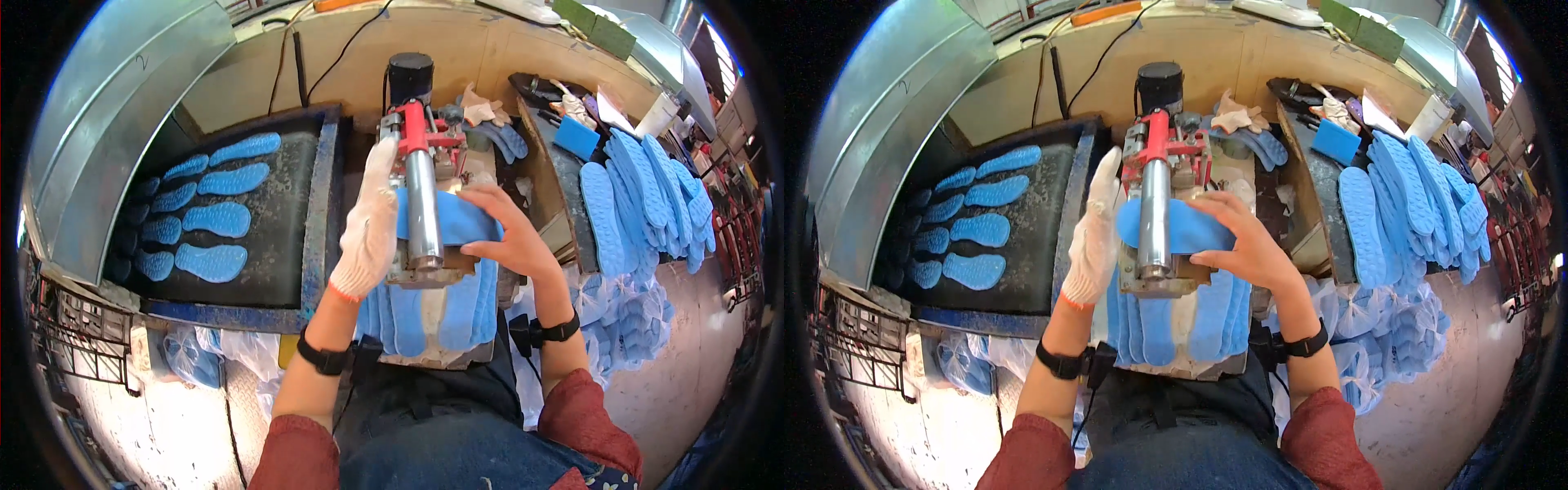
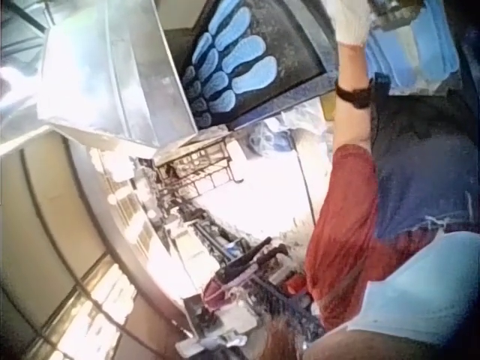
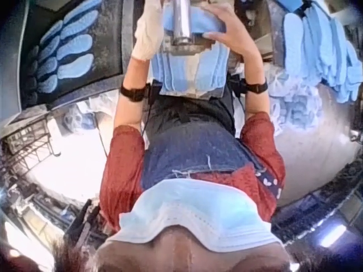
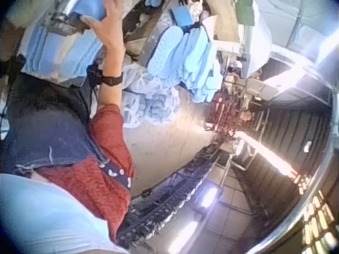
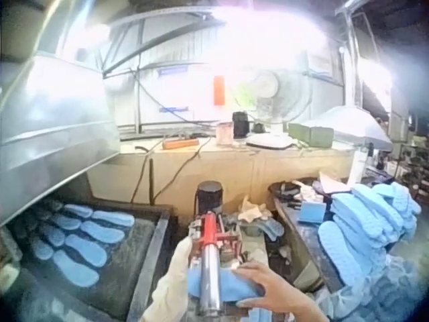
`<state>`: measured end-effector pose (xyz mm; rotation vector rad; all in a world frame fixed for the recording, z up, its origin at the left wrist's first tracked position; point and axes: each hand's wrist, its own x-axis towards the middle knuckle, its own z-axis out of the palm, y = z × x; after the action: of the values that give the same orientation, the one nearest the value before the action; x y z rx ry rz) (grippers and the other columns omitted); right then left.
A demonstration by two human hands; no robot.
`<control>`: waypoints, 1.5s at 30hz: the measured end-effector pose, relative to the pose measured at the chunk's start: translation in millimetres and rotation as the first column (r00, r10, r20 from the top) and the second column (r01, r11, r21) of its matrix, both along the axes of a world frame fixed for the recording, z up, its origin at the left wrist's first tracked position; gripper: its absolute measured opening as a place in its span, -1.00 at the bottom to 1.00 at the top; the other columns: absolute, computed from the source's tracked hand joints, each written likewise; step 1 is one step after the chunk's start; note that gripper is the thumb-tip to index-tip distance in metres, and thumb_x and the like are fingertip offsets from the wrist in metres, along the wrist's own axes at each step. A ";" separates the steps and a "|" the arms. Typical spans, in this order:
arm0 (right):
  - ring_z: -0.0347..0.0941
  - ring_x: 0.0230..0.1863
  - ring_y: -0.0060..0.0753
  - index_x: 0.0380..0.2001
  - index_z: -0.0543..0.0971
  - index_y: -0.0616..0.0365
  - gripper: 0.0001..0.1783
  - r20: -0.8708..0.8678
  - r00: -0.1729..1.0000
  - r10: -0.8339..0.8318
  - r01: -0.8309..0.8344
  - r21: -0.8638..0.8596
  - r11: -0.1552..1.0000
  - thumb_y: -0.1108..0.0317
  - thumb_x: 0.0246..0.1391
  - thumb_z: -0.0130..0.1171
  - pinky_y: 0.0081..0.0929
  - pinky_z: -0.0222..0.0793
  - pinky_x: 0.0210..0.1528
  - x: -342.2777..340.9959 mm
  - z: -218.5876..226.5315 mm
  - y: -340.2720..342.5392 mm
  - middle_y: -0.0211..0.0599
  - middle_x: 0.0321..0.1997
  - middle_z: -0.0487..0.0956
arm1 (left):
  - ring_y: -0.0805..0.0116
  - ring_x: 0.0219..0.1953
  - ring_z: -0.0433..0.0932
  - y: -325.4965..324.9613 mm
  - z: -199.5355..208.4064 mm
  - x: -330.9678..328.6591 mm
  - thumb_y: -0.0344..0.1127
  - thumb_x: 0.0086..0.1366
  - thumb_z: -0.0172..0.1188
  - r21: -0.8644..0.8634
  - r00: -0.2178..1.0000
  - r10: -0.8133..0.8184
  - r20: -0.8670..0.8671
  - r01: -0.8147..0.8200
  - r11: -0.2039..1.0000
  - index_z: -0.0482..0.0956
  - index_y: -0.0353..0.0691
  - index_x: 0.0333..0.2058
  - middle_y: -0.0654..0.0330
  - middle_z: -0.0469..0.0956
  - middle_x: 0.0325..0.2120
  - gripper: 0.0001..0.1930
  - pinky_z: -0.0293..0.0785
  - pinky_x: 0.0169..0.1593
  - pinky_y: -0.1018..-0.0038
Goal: Apply adhesive to shoe soles using a roller machine and then place them on a conveyor.
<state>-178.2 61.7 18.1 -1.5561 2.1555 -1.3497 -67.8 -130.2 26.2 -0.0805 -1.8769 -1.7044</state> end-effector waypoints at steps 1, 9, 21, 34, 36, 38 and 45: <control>0.22 0.17 -0.20 0.08 0.40 0.09 -0.35 0.012 1.000 -0.001 0.001 0.018 1.000 0.37 -0.18 0.32 -0.39 0.13 0.18 2.1 -7.2 7.3 -0.15 0.13 0.27 | 0.18 0.28 0.07 1.5 -4.0 -3.3 0.15 0.37 -0.35 -0.086 0.999 -0.011 -0.034 0.008 0.996 0.01 -0.32 0.24 0.02 0.11 0.22 -0.31 -0.06 0.30 0.33; 0.36 -0.32 -0.59 -0.15 0.44 0.20 -0.78 0.848 0.462 -0.259 0.595 -0.080 0.800 0.32 0.21 -0.05 -0.63 0.28 -0.25 36.9 -120.5 43.9 -0.35 -0.26 0.49 | 0.17 0.09 0.27 -32.5 -96.2 25.3 -0.09 0.39 -0.26 -0.011 0.986 0.160 0.055 -0.159 0.987 0.12 -0.32 0.19 -0.03 0.23 0.09 -0.48 0.14 0.18 0.37; 0.36 0.02 0.14 -0.08 0.48 0.22 -0.49 -0.162 0.938 -0.307 0.314 0.017 0.949 0.19 -0.10 0.29 -0.11 0.27 0.01 92.3 -201.8 -56.1 0.09 -0.02 0.46 | 0.32 0.07 0.35 10.3 -90.2 119.1 0.15 0.39 -0.37 0.913 0.978 -0.142 0.153 -0.085 0.399 0.18 -0.28 0.19 0.13 0.35 0.07 -0.36 0.25 0.16 0.38; 0.34 -0.02 -0.35 0.03 0.37 0.26 -0.48 0.657 0.650 -0.381 0.365 0.170 0.915 0.35 -0.03 0.19 -0.43 0.24 0.02 78.4 -196.4 -43.0 -0.20 -0.02 0.45 | 0.29 -0.14 0.49 -118.9 -107.2 93.2 0.16 0.29 -0.12 0.517 0.779 0.487 0.395 -0.627 0.583 0.38 -0.31 0.03 0.12 0.49 -0.15 -0.39 0.44 -0.07 0.40; 0.38 -0.08 -0.47 0.01 0.39 0.28 -0.55 0.779 0.490 -0.391 0.469 0.143 0.872 0.45 -0.01 0.11 -0.50 0.28 -0.06 74.1 -193.2 -29.4 -0.23 -0.07 0.48 | 0.26 -0.10 0.47 -129.7 -123.7 103.0 -0.09 0.29 -0.07 -0.035 0.601 0.656 0.457 -0.725 0.688 0.28 -0.30 0.07 0.06 0.48 -0.15 -0.52 0.42 -0.05 0.42; 0.36 -0.06 -0.46 0.10 0.29 0.25 -0.51 0.807 0.480 -0.345 0.527 0.050 0.849 0.49 0.04 0.03 -0.49 0.26 -0.02 62.9 -182.8 -7.0 -0.25 -0.06 0.47 | 0.22 -0.07 0.46 -130.8 -127.6 116.1 -0.34 0.28 -0.03 -0.567 0.463 0.807 0.367 -0.577 0.588 0.19 -0.30 0.10 0.01 0.48 -0.15 -0.57 0.40 -0.03 0.44; 0.34 -0.17 -0.07 -0.04 0.51 -0.02 -0.48 -0.462 0.725 -0.511 0.454 -0.238 0.858 0.68 -0.10 -0.01 -0.37 0.28 -0.08 8.2 -49.9 13.8 -0.12 -0.17 0.42 | 0.00 0.30 0.00 -49.0 -42.4 115.8 -0.03 0.40 -0.25 0.316 0.889 0.438 0.133 -0.457 0.831 -0.10 -0.24 0.28 -0.11 -0.04 0.26 -0.40 0.05 0.28 0.19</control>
<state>-170.0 75.4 -31.9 -1.5905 3.0448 -1.2958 48.0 -179.2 -16.2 0.5142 -1.4547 -1.6694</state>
